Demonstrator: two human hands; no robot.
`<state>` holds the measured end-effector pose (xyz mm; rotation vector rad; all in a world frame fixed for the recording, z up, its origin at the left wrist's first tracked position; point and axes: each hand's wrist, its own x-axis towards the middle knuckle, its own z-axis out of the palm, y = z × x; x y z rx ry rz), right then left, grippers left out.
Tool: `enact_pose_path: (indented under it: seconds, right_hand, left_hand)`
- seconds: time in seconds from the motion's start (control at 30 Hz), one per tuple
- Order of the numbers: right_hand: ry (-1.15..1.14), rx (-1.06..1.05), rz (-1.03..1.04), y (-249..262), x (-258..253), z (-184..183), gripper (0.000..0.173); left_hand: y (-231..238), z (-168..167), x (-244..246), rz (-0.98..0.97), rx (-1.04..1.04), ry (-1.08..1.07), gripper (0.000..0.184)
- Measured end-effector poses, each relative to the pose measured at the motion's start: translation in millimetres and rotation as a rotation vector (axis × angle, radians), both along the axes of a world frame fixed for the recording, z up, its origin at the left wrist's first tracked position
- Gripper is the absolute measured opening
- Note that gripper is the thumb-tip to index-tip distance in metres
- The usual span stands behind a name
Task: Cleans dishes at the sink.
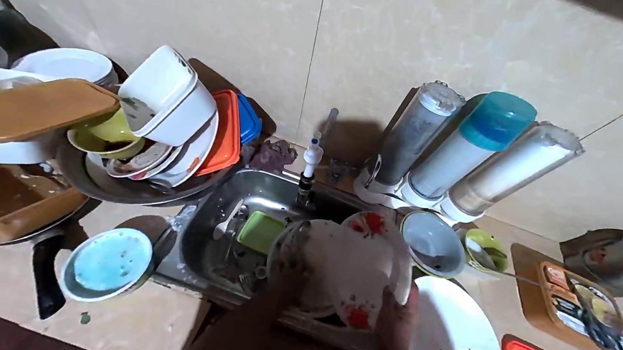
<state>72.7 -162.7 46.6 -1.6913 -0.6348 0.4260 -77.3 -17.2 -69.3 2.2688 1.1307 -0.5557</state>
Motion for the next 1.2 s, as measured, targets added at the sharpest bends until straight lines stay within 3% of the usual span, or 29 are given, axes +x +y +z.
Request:
enact_pose_path:
  seconds: [0.2,0.33,0.47,0.57,0.73,0.83,1.0,1.07,1.13,1.2]
  right_hand:
    - [-0.132,-0.286,0.165,26,3,-32,0.050]
    - [0.279,-0.351,0.129,47,9,-70,0.055]
    - [0.617,-0.357,0.022,61,-5,-103,0.051]
    - [0.595,-0.404,0.008,62,-12,-96,0.056]
    - [0.502,-0.556,0.114,60,-4,-97,0.060]
    - [0.499,-0.638,0.318,57,-8,-93,0.055]
    - [0.495,-0.728,0.589,62,-4,-90,0.046]
    - [0.498,-0.739,0.640,61,-4,-87,0.046]
    - [0.476,-0.763,0.667,63,-5,-86,0.047]
    - [0.431,-0.774,0.671,64,-4,-86,0.050]
  left_hand:
    - [-1,1,-2,0.054,0.003,-0.024,0.053]
    - [-1,23,-3,0.257,0.077,-0.065,0.053]
    - [3,24,-8,0.309,0.166,-0.137,0.047]
    - [0,26,-15,0.329,0.232,-0.242,0.048]
    - [-15,63,-30,0.375,0.207,-0.432,0.051]
    - [-42,88,-57,0.409,0.459,-0.646,0.039]
    - [-35,118,-160,0.691,0.750,-0.671,0.039]
    - [-21,122,-209,0.836,0.799,-0.513,0.052]
    - [-9,114,-248,0.947,0.776,-0.368,0.079]
    - [-5,98,-266,0.961,0.690,-0.253,0.087]
